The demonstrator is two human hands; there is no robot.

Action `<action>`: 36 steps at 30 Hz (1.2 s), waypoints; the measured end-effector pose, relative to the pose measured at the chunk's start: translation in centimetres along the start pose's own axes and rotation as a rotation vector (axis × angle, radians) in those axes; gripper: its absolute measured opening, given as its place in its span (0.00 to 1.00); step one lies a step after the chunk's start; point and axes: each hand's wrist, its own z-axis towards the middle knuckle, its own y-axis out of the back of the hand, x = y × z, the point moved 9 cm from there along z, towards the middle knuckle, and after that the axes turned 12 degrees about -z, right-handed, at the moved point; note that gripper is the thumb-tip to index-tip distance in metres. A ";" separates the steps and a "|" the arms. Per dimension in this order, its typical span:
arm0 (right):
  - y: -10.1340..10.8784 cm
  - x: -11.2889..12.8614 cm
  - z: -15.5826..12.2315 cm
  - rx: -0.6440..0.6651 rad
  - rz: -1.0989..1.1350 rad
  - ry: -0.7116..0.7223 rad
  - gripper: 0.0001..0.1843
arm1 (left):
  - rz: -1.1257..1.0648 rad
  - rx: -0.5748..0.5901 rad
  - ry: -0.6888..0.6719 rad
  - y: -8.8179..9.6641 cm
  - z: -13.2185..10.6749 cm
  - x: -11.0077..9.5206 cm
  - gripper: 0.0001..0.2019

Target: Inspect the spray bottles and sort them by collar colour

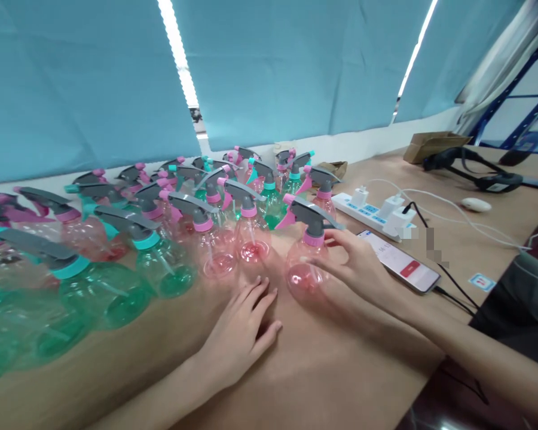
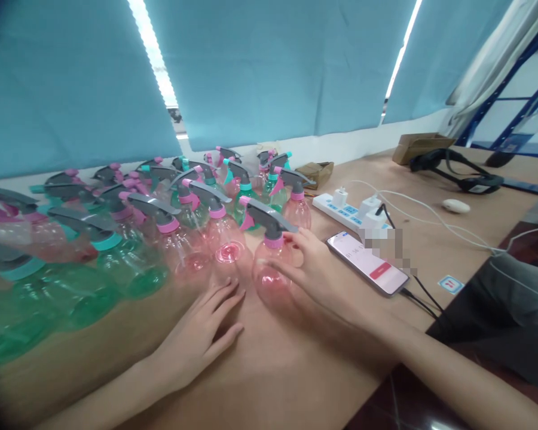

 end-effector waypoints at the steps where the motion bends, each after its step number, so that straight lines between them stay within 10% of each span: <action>1: -0.3 -0.3 0.7 -0.015 -0.007 0.001 0.22 | -0.004 0.014 0.004 0.0 0.4 -0.1 0.23; 21: -4.4 -0.3 7.9 -0.032 -0.240 0.037 0.21 | -0.043 0.068 0.011 -1.2 4.9 0.0 0.26; 36: -2.8 -1.3 6.2 -0.037 -0.082 -0.008 0.30 | -0.092 0.051 -0.002 -0.8 5.0 -0.1 0.24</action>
